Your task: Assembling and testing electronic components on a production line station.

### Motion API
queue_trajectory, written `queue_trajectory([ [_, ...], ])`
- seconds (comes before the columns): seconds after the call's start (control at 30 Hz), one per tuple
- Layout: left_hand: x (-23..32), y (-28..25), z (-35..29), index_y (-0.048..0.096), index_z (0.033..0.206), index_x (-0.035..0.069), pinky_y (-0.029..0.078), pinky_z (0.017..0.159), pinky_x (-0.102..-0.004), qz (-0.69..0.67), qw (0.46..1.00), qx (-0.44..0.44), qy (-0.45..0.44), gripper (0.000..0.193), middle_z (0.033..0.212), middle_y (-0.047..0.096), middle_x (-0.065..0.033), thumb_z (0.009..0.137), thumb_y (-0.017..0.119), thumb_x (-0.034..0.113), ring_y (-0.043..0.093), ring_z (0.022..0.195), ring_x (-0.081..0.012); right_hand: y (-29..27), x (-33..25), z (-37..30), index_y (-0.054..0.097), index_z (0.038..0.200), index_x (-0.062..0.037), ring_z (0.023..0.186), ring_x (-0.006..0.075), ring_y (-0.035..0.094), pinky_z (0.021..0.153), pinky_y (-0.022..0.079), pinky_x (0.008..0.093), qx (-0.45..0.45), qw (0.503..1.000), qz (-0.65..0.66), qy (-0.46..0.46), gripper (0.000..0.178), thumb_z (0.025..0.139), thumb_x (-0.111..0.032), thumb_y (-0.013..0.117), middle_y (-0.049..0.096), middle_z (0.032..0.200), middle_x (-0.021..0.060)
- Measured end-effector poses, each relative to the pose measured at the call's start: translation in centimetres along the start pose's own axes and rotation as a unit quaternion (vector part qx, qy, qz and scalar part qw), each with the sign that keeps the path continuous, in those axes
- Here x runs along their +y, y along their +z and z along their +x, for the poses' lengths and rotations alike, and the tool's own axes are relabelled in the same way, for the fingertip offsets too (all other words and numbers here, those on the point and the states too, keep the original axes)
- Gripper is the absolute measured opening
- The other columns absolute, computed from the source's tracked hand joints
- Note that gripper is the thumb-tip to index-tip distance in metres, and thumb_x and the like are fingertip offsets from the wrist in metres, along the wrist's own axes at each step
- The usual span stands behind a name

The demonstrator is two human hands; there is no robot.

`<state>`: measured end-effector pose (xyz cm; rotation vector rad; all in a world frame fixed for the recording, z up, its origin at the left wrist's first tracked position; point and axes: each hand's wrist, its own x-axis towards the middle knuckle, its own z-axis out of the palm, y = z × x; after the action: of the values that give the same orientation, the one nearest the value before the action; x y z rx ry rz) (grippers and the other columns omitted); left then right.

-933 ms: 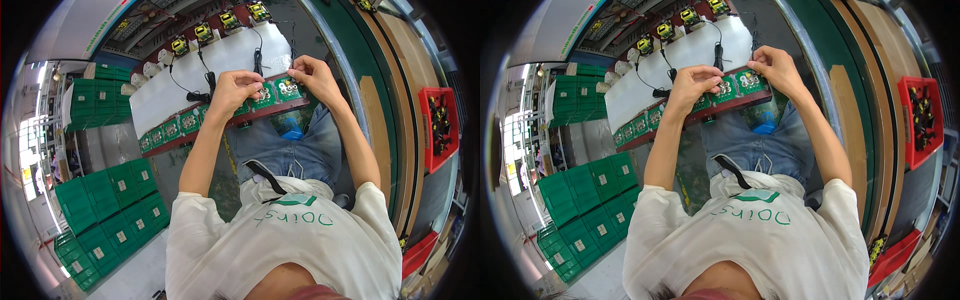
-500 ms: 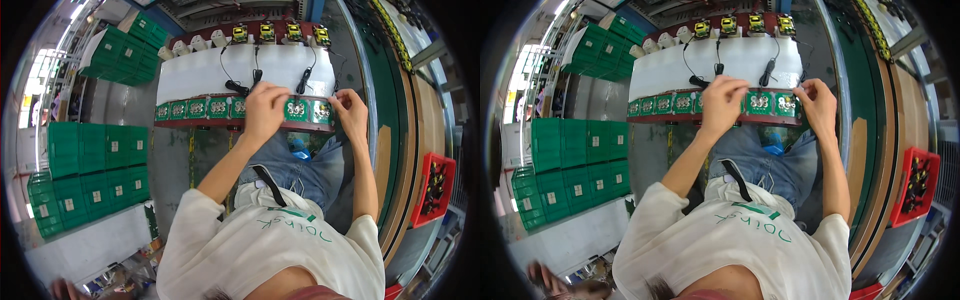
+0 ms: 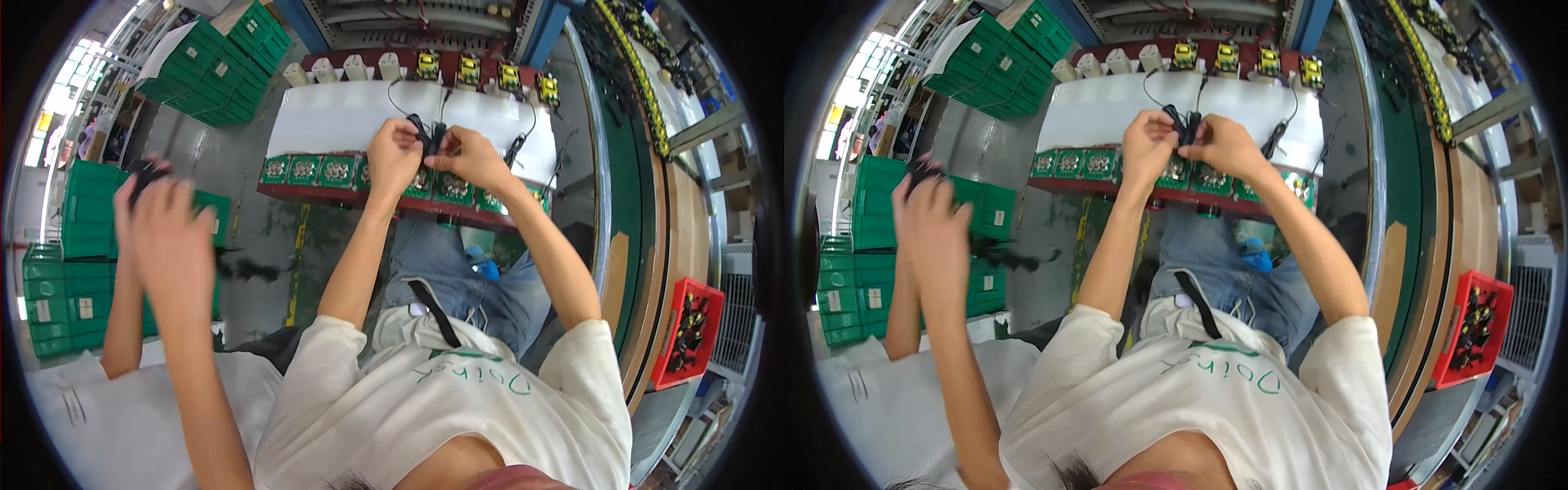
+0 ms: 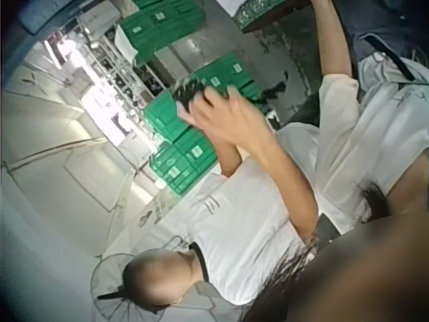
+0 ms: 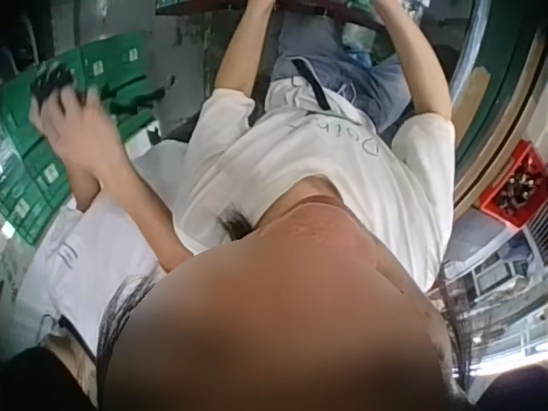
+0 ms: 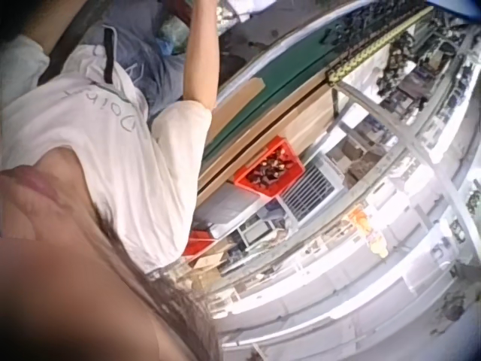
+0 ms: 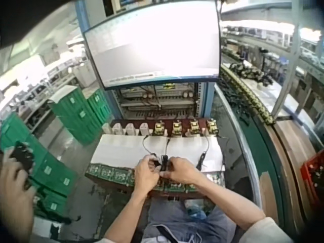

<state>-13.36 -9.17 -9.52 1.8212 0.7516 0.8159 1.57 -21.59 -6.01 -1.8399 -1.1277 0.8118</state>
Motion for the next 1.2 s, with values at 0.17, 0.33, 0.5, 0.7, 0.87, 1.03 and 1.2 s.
queue_trajectory([
  [0.17,3.0,-0.7,-0.4,0.057,0.130,0.003,0.056,0.081,-0.0299,-0.376,0.915,-0.025,-0.142,0.042,0.112,0.070,-0.0168,0.092,0.073,-0.003,0.068,0.094,-0.0215,-1.1,-2.3,-1.8,0.064,0.100,-0.0083,0.074,0.0082,0.061,0.062,0.040,0.0199,-0.011,0.969,0.236,0.077,0.020,0.096,-0.018,0.081,0.068,0.088,0.0031],
  [0.33,4.3,-1.9,-4.0,0.044,0.144,-0.002,0.056,0.081,-0.0250,-0.496,0.838,-0.085,-0.212,0.056,0.119,0.073,-0.0224,0.095,0.072,-0.006,0.074,0.099,-0.0235,-2.9,-3.3,-5.4,0.061,0.120,-0.0030,0.071,0.0067,0.060,0.057,0.038,0.0158,-0.014,0.896,0.418,0.147,0.029,0.098,-0.011,0.078,0.071,0.087,0.0054],
  [0.5,5.5,-2.2,-6.3,0.052,0.143,-0.006,0.056,0.086,-0.0241,-0.427,0.862,-0.141,-0.234,0.053,0.118,0.075,-0.0215,0.096,0.075,-0.004,0.075,0.098,-0.0221,-4.4,-3.3,-8.2,0.052,0.145,0.0051,0.074,0.0096,0.065,0.060,0.045,0.0179,-0.007,0.906,0.396,0.151,0.056,0.095,-0.002,0.078,0.076,0.092,0.0100],
  [0.7,7.0,-3.9,-7.1,0.074,0.117,-0.008,0.053,0.082,-0.0196,-0.273,0.921,-0.186,-0.207,0.021,0.114,0.076,-0.0156,0.101,0.074,0.004,0.073,0.093,-0.0168,-6.1,1.1,-7.5,0.050,0.151,0.0128,0.085,0.0169,0.072,0.079,0.056,0.0253,-0.050,0.993,0.101,0.033,0.067,0.090,0.007,0.076,0.079,0.097,0.0131],
  [0.87,5.4,-5.0,-6.4,0.079,0.105,-0.007,0.052,0.079,-0.0183,-0.045,0.978,-0.197,-0.045,0.018,0.105,0.077,-0.0118,0.103,0.073,0.010,0.069,0.086,-0.0134,-5.8,-0.3,-5.5,0.052,0.149,0.0150,0.089,0.0184,0.075,0.081,0.057,0.0246,-0.050,0.978,0.191,0.065,0.064,0.088,0.011,0.069,0.080,0.099,0.0147],
  [1.03,5.8,-6.2,-4.5,0.080,0.103,-0.006,0.052,0.077,-0.0193,-0.218,0.939,-0.180,-0.198,0.014,0.099,0.076,-0.0105,0.101,0.074,0.006,0.066,0.081,-0.0118,-4.0,0.1,-2.6,0.050,0.147,0.0215,0.092,0.0241,0.078,0.080,0.062,0.0271,-0.051,0.970,0.233,0.053,0.065,0.084,0.015,0.062,0.077,0.091,0.0152],
  [1.2,3.9,-6.0,-3.0,0.079,0.104,-0.006,0.056,0.076,-0.0211,-0.205,0.948,-0.130,-0.207,0.010,0.099,0.076,-0.0108,0.098,0.076,0.001,0.067,0.080,-0.0116,-3.1,0.4,-0.6,0.049,0.147,0.0203,0.093,0.0247,0.078,0.078,0.063,0.0272,-0.050,0.967,0.241,0.062,0.064,0.084,0.018,0.058,0.076,0.091,0.0155],
])
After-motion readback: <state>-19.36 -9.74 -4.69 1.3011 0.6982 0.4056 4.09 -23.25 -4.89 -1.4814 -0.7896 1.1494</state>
